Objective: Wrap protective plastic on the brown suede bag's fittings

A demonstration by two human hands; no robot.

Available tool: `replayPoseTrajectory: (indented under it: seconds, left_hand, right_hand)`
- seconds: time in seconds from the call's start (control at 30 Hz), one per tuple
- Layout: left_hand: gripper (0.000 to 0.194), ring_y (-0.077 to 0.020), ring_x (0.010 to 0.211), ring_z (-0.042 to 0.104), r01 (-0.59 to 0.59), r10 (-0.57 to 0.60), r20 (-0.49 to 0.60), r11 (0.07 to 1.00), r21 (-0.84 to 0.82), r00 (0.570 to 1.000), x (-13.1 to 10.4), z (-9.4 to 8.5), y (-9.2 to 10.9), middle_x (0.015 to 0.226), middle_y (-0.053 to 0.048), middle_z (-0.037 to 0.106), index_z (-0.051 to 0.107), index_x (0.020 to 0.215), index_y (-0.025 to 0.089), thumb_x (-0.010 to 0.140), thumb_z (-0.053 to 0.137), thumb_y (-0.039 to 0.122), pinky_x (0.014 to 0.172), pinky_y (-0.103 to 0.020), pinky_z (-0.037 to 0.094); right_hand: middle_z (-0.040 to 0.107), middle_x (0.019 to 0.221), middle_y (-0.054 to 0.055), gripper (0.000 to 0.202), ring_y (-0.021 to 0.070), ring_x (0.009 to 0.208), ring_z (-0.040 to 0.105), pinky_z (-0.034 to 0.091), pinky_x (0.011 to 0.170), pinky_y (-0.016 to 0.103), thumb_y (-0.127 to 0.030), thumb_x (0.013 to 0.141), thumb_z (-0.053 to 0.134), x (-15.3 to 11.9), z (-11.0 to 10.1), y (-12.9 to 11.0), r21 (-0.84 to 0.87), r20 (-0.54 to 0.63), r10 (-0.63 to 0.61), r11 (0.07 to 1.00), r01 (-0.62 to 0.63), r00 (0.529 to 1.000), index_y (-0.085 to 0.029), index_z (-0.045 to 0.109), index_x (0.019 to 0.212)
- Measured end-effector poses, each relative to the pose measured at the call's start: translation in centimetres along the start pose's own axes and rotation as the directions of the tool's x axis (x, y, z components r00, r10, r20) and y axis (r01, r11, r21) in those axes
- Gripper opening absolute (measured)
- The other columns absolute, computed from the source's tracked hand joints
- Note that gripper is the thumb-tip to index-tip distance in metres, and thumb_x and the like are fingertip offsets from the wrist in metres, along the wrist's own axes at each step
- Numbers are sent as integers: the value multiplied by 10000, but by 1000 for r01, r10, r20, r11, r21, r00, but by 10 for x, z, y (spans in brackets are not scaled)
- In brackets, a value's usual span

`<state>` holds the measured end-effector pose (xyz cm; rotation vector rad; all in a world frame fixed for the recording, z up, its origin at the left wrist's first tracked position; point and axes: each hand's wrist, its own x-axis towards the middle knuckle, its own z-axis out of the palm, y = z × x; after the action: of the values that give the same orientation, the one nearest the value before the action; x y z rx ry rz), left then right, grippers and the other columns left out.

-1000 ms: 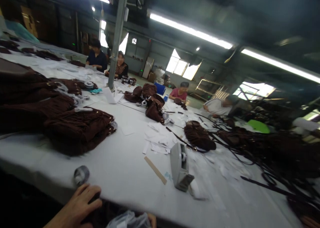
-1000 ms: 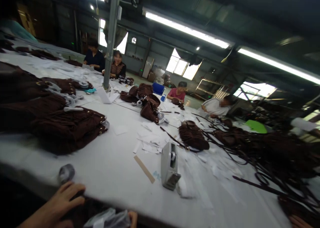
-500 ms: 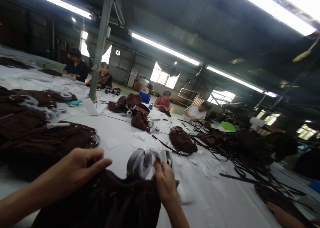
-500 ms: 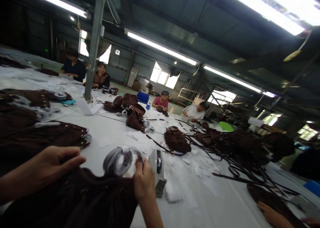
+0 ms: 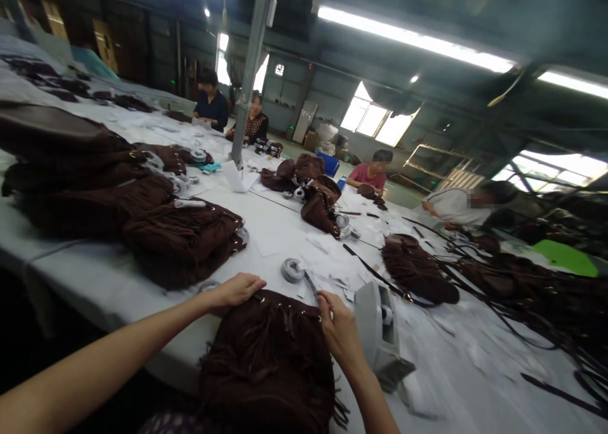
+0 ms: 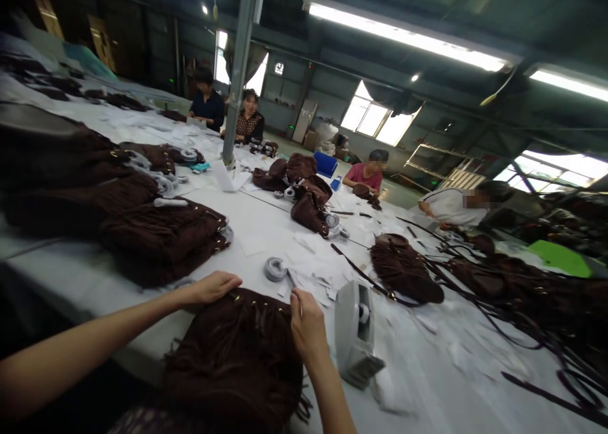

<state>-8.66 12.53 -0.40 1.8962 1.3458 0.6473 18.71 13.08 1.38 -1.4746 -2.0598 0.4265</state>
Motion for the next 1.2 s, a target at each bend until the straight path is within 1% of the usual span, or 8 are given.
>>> replayPoseTrajectory:
  seconds: [0.27, 0.47, 0.6, 0.73, 0.87, 0.97, 1.1, 1.2]
  left_hand:
    - [517, -166, 700, 557, -8, 26, 111, 987, -158, 993, 11, -16, -20, 754, -12, 612, 640, 858, 148, 956, 289, 514, 635, -268, 445]
    - [394, -174, 772, 580, -9, 64, 234, 974, -228, 970, 2, -28, -9, 862, -10, 644, 644, 1013, 190, 820, 583, 527, 662, -236, 448]
    - [595, -207, 908, 585, -175, 234, 291, 961, -215, 928, -2, -24, 6, 975, -18, 658, 632, 1093, 217, 596, 828, 479, 772, -247, 449]
    - [377, -122, 594, 556, -283, 325, 434, 946, -159, 840, -6, -14, 12, 685, 50, 630, 621, 877, 211, 703, 749, 520, 537, -205, 387]
    - [282, -157, 619, 564, -564, 471, 364, 799, 210, 803, -16, -17, 5, 672, 19, 648, 556, 764, 221, 821, 651, 481, 619, -306, 346]
    - [222, -184, 675, 561, -624, 511, 372, 713, 319, 775, -24, -27, -4, 717, -3, 655, 536, 769, 230, 871, 597, 417, 662, -355, 328]
    - [106, -180, 770, 585, -543, 431, 422, 817, 193, 798, -28, -38, -16, 804, -7, 668, 541, 794, 230, 885, 583, 267, 762, -335, 361]
    - [114, -166, 848, 619, -479, 441, 434, 877, -24, 786, -25, -43, -17, 904, -6, 695, 577, 863, 243, 853, 588, 130, 857, -299, 373]
  right_hand:
    - [699, 948, 59, 289, 202, 909, 630, 474, 825, 315, -328, 968, 397, 18, 36, -24, 68, 196, -234, 972, 225, 952, -203, 656, 987]
    - [601, 690, 38, 342, 198, 713, 568, 402, 641, 295, -407, 886, 584, 18, 40, -44, -22, 345, -302, 944, 329, 889, -184, 583, 627]
    - [594, 612, 14, 375, 151, 580, 533, 341, 561, 266, -391, 938, 518, 13, 38, -51, -68, 308, -480, 850, 522, 821, -180, 563, 631]
    - [522, 492, -6, 482, 125, 469, 465, 295, 518, 279, -347, 1001, 386, 5, 32, -58, -103, 154, -673, 717, 689, 724, -187, 515, 565]
    - [494, 459, -13, 454, 125, 425, 438, 292, 479, 291, -306, 980, 450, -6, 19, -61, -153, 166, -755, 616, 773, 634, -193, 493, 542]
    - [595, 542, 12, 318, 147, 492, 541, 405, 512, 273, -325, 969, 469, -9, 6, -46, 2, 189, -716, 685, 729, 672, -177, 600, 719]
    - [720, 1004, 84, 256, 205, 919, 677, 540, 787, 291, -368, 946, 509, 3, -16, -5, 156, 274, -419, 907, 390, 866, -219, 606, 1129]
    - [703, 1077, 77, 304, 215, 993, 662, 553, 774, 280, -450, 921, 521, 18, -22, 17, 173, 441, -214, 973, 152, 871, -258, 638, 1126]
